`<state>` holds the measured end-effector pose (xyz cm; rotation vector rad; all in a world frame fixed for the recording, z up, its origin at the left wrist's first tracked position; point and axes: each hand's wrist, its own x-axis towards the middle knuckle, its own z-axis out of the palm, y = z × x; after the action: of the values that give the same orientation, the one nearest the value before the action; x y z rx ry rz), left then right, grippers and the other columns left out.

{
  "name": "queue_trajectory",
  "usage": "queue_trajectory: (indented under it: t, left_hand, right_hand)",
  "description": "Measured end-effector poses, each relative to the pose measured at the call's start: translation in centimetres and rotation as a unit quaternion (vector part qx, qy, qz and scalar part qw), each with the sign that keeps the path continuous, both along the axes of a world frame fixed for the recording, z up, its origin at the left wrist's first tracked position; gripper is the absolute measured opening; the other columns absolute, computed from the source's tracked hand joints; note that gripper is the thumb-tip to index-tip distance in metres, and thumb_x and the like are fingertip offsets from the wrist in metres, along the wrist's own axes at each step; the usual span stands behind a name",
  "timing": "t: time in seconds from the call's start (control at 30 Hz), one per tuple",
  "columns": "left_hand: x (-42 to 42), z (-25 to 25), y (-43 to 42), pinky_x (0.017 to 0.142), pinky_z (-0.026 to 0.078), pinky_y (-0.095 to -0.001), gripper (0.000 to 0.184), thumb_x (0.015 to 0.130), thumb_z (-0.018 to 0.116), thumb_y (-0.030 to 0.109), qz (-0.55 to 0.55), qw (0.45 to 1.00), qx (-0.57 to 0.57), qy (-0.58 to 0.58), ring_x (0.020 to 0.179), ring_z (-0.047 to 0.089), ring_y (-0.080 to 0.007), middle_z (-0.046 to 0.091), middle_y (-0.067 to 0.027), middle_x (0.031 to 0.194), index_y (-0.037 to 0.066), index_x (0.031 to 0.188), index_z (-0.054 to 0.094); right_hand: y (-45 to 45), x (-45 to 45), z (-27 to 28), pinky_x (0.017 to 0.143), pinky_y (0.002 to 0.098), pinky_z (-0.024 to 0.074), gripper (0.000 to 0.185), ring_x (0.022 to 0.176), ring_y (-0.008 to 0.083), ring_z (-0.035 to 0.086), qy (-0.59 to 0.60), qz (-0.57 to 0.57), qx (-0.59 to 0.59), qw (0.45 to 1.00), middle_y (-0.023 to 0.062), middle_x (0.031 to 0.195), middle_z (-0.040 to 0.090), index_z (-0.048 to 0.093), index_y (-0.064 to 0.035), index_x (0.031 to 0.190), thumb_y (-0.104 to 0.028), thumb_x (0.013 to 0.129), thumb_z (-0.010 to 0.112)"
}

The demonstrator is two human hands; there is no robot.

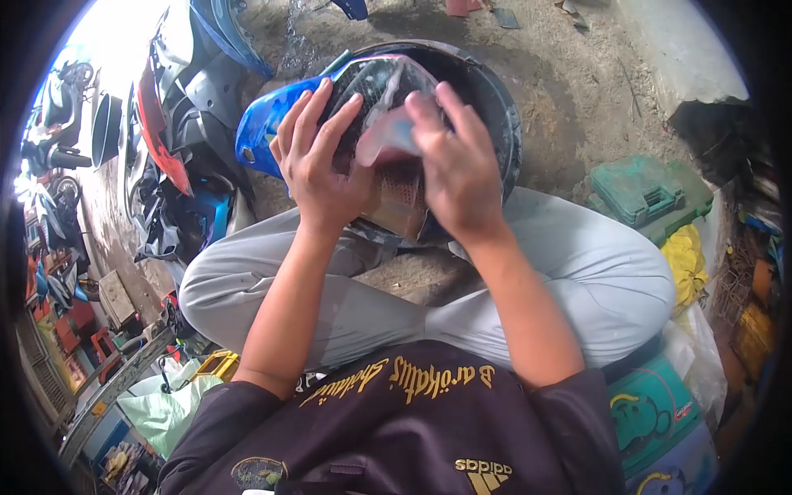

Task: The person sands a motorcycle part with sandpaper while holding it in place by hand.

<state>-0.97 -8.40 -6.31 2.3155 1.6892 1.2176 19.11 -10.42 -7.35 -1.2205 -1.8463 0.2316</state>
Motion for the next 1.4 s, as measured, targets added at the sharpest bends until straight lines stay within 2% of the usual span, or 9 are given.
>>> queue_trajectory:
  t: [0.3,0.47,0.57,0.7,0.87,0.97,1.1,1.2,1.4]
  left_hand:
    - [-0.1,-0.1,0.0,0.118,0.038,-0.0446,0.049,0.08,0.083,0.028,-0.001,1.0,-0.004,-0.001,0.14,0.061,-0.0344,0.068,-0.0101,0.152,0.023,0.129,0.083]
    - [-0.1,0.1,-0.1,0.118,0.038,-0.0439,0.05,0.08,0.083,0.028,-0.001,1.0,-0.013,-0.001,0.14,0.061,-0.0341,0.069,-0.0108,0.153,0.024,0.129,0.083]
    - [-0.1,0.0,0.0,0.118,0.038,-0.0434,0.049,0.08,0.083,0.027,0.002,1.0,-0.012,0.0,0.14,0.061,-0.0341,0.069,-0.0113,0.152,0.023,0.129,0.083]
    - [-0.1,0.1,-0.2,0.118,0.038,-0.0435,0.049,0.08,0.082,0.027,-0.003,1.0,-0.015,-0.002,0.14,0.061,-0.0344,0.069,-0.0119,0.152,0.022,0.128,0.083]
    - [-0.1,0.3,-0.1,0.119,0.039,-0.0456,0.047,0.084,0.08,0.033,0.001,1.0,-0.013,0.024,0.14,0.063,-0.0364,0.07,-0.0159,0.151,0.016,0.128,0.083]
    - [-0.3,0.5,-0.2,0.12,0.039,-0.0457,0.046,0.084,0.079,0.031,-0.003,0.999,-0.024,0.021,0.141,0.062,-0.0364,0.07,-0.0155,0.151,0.016,0.127,0.083]
    - [-0.2,-0.1,-0.1,0.118,0.037,-0.0443,0.049,0.079,0.082,0.027,-0.003,1.0,-0.018,0.002,0.14,0.062,-0.0352,0.069,-0.0125,0.153,0.022,0.128,0.083]
    - [-0.5,0.0,-0.2,0.118,0.038,-0.0446,0.049,0.079,0.082,0.027,-0.004,1.0,-0.022,0.006,0.14,0.062,-0.0353,0.069,-0.0126,0.153,0.022,0.128,0.083]
    - [-0.4,-0.1,0.0,0.118,0.038,-0.0449,0.05,0.078,0.083,0.026,-0.005,1.0,-0.016,0.002,0.14,0.062,-0.0351,0.069,-0.0125,0.153,0.021,0.128,0.082]
  right_hand:
    - [0.0,0.2,0.7,0.118,0.0599,0.0466,0.011,0.148,0.0446,0.057,-0.016,0.036,-0.028,0.999,0.0068,0.147,0.073,0.066,-0.0089,0.114,-0.005,0.103,0.065]
    - [1.4,1.4,0.6,0.12,0.054,0.0465,0.022,0.149,0.0464,0.054,0.05,-0.035,-0.087,0.994,0.0088,0.15,0.071,0.07,-0.0071,0.123,-0.001,0.103,0.064]
    - [0.1,0.4,0.7,0.12,0.0535,0.0463,0.02,0.151,0.0474,0.053,-0.014,0.054,-0.028,0.998,0.0088,0.148,0.072,0.07,-0.0072,0.121,-0.003,0.103,0.064]
    - [1.2,1.2,0.3,0.121,0.06,0.0429,0.016,0.152,0.0477,0.052,0.066,-0.039,-0.086,0.993,0.0092,0.15,0.071,0.069,-0.0077,0.117,-0.002,0.102,0.064]
    - [-0.2,0.6,0.3,0.122,0.0605,0.0408,0.014,0.154,0.0464,0.05,0.014,0.023,-0.046,0.999,0.0074,0.152,0.071,0.066,-0.0092,0.11,0.0,0.1,0.064]
    - [0.6,0.6,0.5,0.122,0.0625,0.0404,0.023,0.153,0.0477,0.05,0.095,-0.062,-0.11,0.987,0.0094,0.152,0.07,0.068,-0.0088,0.12,0.001,0.1,0.062]
    - [-0.5,0.5,0.0,0.122,0.0587,0.0428,0.047,0.151,0.048,0.052,0.039,0.029,-0.036,0.998,0.0126,0.152,0.069,0.069,-0.0091,0.141,0.006,0.097,0.059]
    - [0.1,1.0,-0.6,0.123,0.06,0.0417,0.047,0.152,0.0475,0.052,0.114,-0.066,-0.115,0.985,0.0115,0.152,0.07,0.069,-0.0106,0.141,0.005,0.096,0.062]
    - [-0.2,0.6,-1.0,0.116,0.0521,0.0502,0.046,0.15,0.0468,0.055,0.079,-0.019,-0.033,0.996,0.0113,0.148,0.072,0.069,-0.0085,0.141,0.005,0.097,0.063]
